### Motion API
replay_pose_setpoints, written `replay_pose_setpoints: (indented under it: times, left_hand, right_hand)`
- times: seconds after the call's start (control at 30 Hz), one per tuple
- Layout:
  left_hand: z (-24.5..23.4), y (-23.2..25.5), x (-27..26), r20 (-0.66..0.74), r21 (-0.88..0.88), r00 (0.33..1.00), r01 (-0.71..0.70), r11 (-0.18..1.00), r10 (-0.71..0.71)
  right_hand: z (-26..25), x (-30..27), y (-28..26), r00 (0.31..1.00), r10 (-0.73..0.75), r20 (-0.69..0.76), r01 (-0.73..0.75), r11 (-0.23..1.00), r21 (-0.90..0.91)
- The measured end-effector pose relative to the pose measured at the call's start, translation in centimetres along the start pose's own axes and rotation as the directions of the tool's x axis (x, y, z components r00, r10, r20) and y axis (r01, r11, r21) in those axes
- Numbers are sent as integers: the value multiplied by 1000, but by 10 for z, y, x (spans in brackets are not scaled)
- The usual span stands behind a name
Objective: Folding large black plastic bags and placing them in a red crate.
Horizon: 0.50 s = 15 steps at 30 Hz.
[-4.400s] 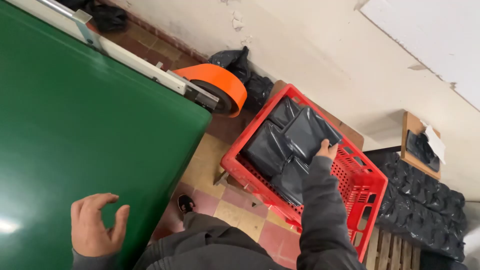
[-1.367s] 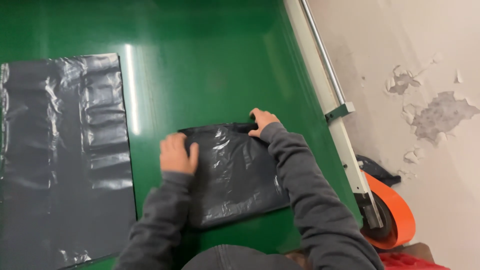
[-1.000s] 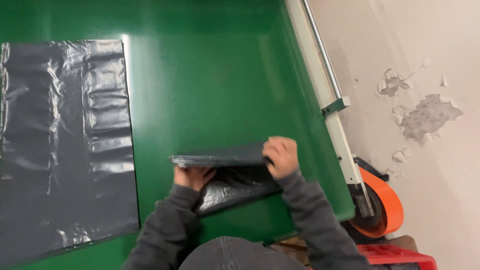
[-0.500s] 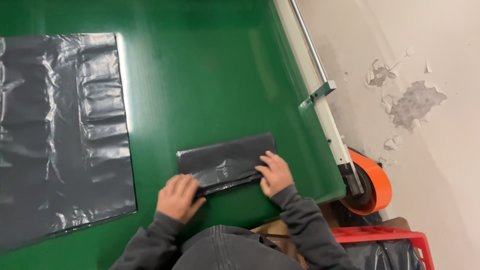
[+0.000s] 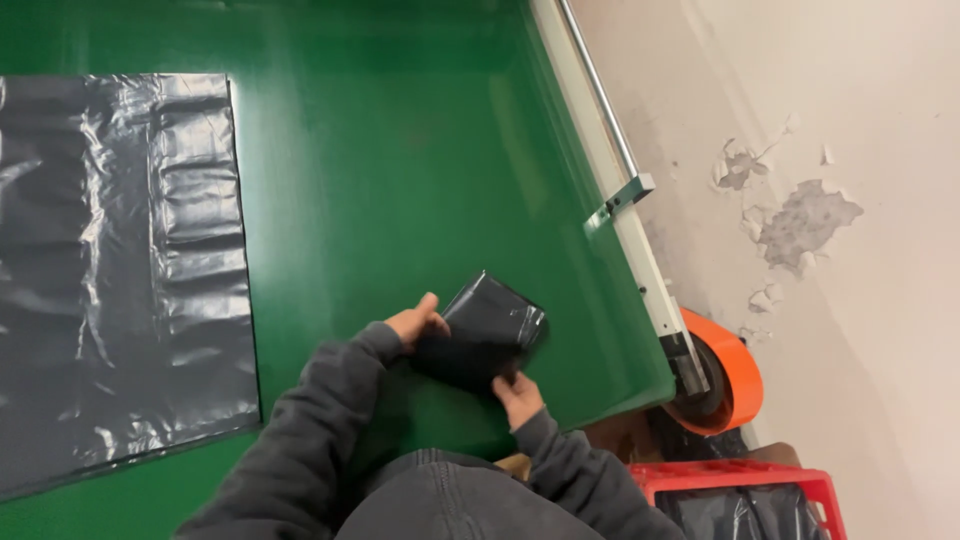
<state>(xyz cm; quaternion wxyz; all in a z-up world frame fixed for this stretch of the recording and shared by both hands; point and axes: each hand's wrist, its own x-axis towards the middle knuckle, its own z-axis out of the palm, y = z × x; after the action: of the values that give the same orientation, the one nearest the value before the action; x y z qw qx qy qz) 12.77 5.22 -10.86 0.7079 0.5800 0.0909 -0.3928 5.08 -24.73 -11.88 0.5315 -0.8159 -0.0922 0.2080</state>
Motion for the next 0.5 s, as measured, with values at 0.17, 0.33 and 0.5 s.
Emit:
replay_pose_setpoints:
  times: [0.17, 0.33, 0.5]
  left_hand:
    - [12, 13, -1, -292, 413, 894, -202, 888, 339]
    - [55, 37, -18, -357, 837, 627, -114, 535, 692]
    - [38, 23, -79, -361, 920, 409, 8, 392, 838]
  right_hand:
    - [-23, 41, -33, 881, 471, 54, -404, 688, 603]
    - [-49, 41, -18, 934, 280, 220, -323, 405, 855]
    - [-79, 21, -12, 853, 445, -274, -215, 775, 594]
